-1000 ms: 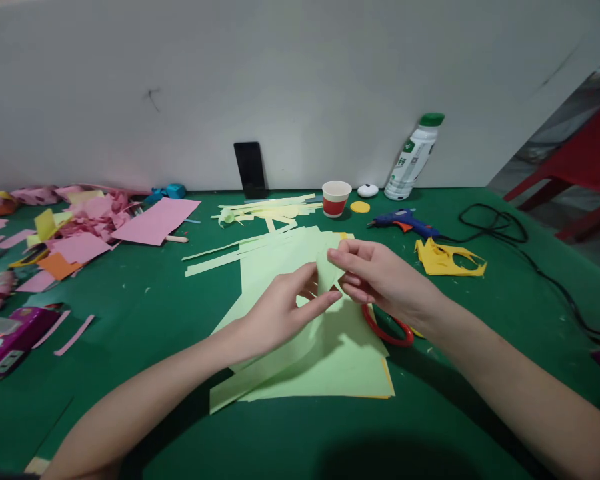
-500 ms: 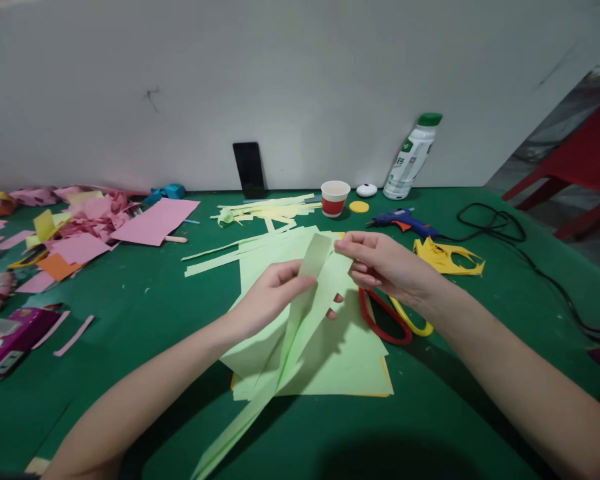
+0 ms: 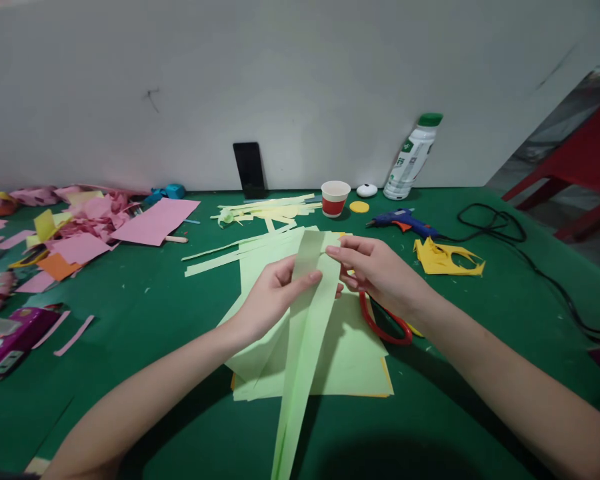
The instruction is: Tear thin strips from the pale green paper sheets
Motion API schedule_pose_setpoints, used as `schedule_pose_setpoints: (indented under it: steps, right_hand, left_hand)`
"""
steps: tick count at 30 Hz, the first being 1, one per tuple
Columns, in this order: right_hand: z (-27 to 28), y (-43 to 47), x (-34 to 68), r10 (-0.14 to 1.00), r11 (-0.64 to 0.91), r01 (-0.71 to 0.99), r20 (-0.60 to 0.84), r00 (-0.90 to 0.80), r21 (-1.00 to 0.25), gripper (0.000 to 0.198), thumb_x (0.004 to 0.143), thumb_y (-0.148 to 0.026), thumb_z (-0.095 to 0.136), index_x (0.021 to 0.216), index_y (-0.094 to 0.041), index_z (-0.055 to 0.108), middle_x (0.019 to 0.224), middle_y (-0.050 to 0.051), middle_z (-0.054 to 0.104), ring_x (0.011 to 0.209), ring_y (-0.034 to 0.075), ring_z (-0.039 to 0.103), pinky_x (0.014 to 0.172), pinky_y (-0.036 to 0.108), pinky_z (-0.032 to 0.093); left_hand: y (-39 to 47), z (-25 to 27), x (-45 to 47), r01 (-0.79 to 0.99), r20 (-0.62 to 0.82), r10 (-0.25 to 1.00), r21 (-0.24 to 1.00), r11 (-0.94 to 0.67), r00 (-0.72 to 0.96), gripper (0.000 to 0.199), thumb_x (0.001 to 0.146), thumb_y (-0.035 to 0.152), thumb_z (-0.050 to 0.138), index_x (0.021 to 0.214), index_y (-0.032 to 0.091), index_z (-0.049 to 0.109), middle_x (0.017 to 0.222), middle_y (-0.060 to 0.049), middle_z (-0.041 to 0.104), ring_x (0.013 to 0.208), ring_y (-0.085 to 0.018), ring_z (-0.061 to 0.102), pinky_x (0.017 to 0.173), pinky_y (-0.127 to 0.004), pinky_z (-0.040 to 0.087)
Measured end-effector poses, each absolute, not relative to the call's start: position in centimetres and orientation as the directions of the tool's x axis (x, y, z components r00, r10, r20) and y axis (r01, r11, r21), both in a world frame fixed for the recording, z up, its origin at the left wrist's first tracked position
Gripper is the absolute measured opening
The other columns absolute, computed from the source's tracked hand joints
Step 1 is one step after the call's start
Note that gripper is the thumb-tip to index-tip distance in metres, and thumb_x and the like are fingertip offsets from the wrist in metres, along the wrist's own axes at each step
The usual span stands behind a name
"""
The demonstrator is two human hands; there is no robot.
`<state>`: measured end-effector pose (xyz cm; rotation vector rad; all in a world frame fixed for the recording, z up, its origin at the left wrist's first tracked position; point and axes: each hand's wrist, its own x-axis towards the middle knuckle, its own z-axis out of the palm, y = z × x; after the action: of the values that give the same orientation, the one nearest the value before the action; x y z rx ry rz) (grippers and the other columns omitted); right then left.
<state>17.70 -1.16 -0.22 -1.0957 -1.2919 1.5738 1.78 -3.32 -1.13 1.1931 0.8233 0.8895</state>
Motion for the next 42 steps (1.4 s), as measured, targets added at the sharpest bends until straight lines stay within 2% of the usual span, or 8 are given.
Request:
schedule_pose_setpoints:
  steps: [6, 14, 22, 25, 29, 34, 38, 42]
  right_hand:
    - [-0.5, -0.7, 18.0, 0.975, -0.107, -0.088, -0.087, -0.202, -0.990, 0.024, 0.067, -0.030, 0.066, 0.060, -0.016, 0.048, 0.047, -0.008, 0.036, 0.038, 0.002, 0.031, 0.038, 0.016, 0.023]
    - [-1.7, 1.4, 19.0, 0.993, -0.116, -0.150, -0.111, -0.041, -0.982, 0.020, 0.072, -0.030, 0.061, 0.066, -0.018, 0.046, 0.052, -0.007, 0.037, 0.040, 0.003, 0.030, 0.033, 0.015, 0.020]
    - [-2.3, 3.2, 20.5, 0.983, -0.105, -0.144, -0.124, 0.133, -0.984, 0.025, 0.078, -0.022, 0.054, 0.056, -0.018, 0.042, 0.048, -0.006, 0.032, 0.037, 0.003, 0.024, 0.032, 0.017, 0.015]
    - [-2.6, 3.7, 20.9, 0.977, -0.097, -0.132, -0.120, 0.177, -0.986, 0.026, 0.079, -0.022, 0.053, 0.056, -0.018, 0.042, 0.047, -0.007, 0.031, 0.036, 0.004, 0.023, 0.033, 0.019, 0.014]
    - [-2.8, 3.7, 20.8, 0.977, -0.070, -0.090, -0.087, 0.197, -0.993, 0.023, 0.080, -0.023, 0.051, 0.059, -0.019, 0.043, 0.044, -0.008, 0.031, 0.035, 0.004, 0.023, 0.034, 0.020, 0.017]
    - [-2.1, 1.9, 19.2, 0.999, -0.006, -0.012, -0.006, 0.054, -1.000, 0.016, 0.078, -0.030, 0.055, 0.068, -0.019, 0.048, 0.045, -0.008, 0.036, 0.036, 0.005, 0.027, 0.036, 0.019, 0.020]
    - [-1.2, -0.2, 17.7, 0.995, 0.035, 0.042, 0.031, -0.093, -0.999, 0.019, 0.076, -0.032, 0.058, 0.068, -0.019, 0.046, 0.043, -0.010, 0.032, 0.037, 0.004, 0.028, 0.037, 0.018, 0.022]
    - [-0.7, -1.8, 16.9, 0.972, 0.064, 0.038, 0.054, -0.228, -0.997, 0.026, 0.080, -0.035, 0.053, 0.063, -0.019, 0.040, 0.049, -0.009, 0.030, 0.040, 0.004, 0.031, 0.039, 0.017, 0.027]
  left_hand:
    - [-4.2, -1.1, 1.9, 0.209, 0.023, 0.923, 0.972, -0.111, 0.384, 0.020, 0.074, 0.034, 0.062, 0.073, 0.014, 0.063, 0.067, -0.001, 0.061, 0.059, -0.012, 0.053, 0.053, -0.024, 0.040]
    - [-6.0, -1.5, 3.0, 0.209, 0.061, 0.771, 0.946, -0.247, 0.634, 0.019, 0.076, 0.029, 0.058, 0.070, 0.012, 0.064, 0.071, -0.007, 0.066, 0.064, -0.017, 0.058, 0.059, -0.027, 0.046]
    - [-8.3, -2.3, 3.2, -0.016, 0.359, 0.314, 0.680, -0.733, 0.879, 0.028, 0.080, 0.017, 0.055, 0.053, 0.011, 0.055, 0.049, -0.002, 0.058, 0.047, -0.009, 0.050, 0.044, -0.023, 0.033]
    - [-8.5, -2.9, 3.4, -0.116, 0.381, 0.186, 0.645, -0.756, 0.906, 0.033, 0.078, 0.016, 0.056, 0.046, 0.012, 0.048, 0.051, -0.002, 0.058, 0.049, -0.009, 0.050, 0.043, -0.025, 0.029]
    - [-7.1, -3.3, 2.9, -0.176, 0.261, 0.047, 0.763, -0.622, 0.964, 0.034, 0.074, 0.021, 0.062, 0.044, 0.014, 0.048, 0.046, 0.001, 0.054, 0.045, -0.009, 0.047, 0.042, -0.024, 0.028]
    - [-2.9, -2.5, 1.1, 0.226, -0.104, 0.333, 0.909, -0.352, 0.937, 0.027, 0.069, 0.040, 0.065, 0.062, 0.014, 0.060, 0.053, 0.003, 0.055, 0.044, -0.007, 0.041, 0.042, -0.020, 0.027]
    - [-1.2, -2.1, 0.5, 0.277, 0.003, 0.763, 0.931, -0.238, 0.647, 0.041, 0.087, 0.040, 0.038, 0.056, 0.015, 0.048, 0.050, 0.003, 0.047, 0.046, -0.008, 0.041, 0.050, -0.021, 0.033]
    - [-1.8, -2.1, 0.7, 0.225, 0.091, 0.884, 0.950, -0.215, 0.458, 0.042, 0.089, 0.040, 0.033, 0.054, 0.017, 0.037, 0.047, 0.005, 0.038, 0.046, -0.008, 0.041, 0.051, -0.023, 0.035]
